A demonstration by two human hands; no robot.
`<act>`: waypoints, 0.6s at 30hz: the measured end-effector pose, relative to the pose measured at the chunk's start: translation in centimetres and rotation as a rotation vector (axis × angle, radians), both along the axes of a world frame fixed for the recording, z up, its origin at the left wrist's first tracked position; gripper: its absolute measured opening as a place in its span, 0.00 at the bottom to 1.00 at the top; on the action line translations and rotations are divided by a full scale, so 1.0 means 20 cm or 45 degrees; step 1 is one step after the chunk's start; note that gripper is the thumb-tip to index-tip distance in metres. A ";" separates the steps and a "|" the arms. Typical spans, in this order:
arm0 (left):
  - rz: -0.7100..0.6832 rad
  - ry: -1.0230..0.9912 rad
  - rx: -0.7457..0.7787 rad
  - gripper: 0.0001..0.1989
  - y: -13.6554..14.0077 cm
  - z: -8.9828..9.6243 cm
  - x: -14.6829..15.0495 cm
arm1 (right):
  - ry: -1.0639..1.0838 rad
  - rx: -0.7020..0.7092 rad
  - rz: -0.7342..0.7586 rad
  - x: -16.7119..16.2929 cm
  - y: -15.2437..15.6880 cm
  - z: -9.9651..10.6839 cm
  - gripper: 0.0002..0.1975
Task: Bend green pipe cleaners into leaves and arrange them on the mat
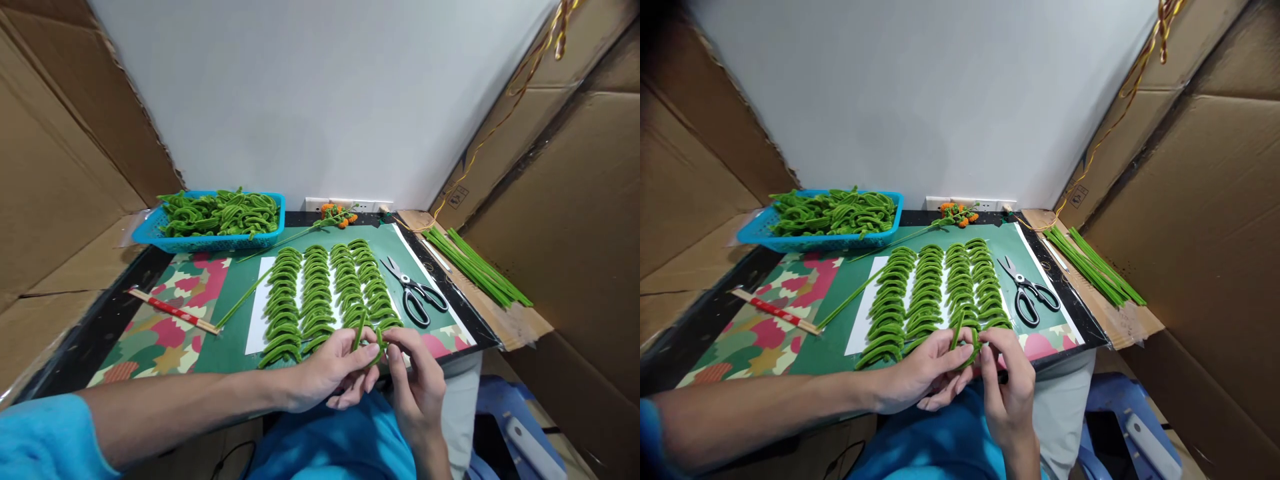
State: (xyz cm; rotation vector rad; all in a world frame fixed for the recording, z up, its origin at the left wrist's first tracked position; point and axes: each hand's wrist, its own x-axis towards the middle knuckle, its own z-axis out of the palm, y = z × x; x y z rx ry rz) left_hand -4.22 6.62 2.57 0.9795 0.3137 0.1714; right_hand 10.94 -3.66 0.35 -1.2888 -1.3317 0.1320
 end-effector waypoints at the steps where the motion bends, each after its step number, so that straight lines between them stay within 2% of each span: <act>1: 0.008 -0.006 0.017 0.22 0.00 -0.01 0.00 | -0.006 0.014 0.004 0.00 0.00 0.00 0.11; 10: 0.091 -0.066 0.040 0.19 0.00 0.00 0.01 | -0.115 0.071 0.020 -0.05 0.02 0.02 0.15; 18: 0.028 0.030 0.077 0.21 -0.01 0.02 0.01 | -0.191 -0.042 0.035 0.00 -0.03 0.07 0.14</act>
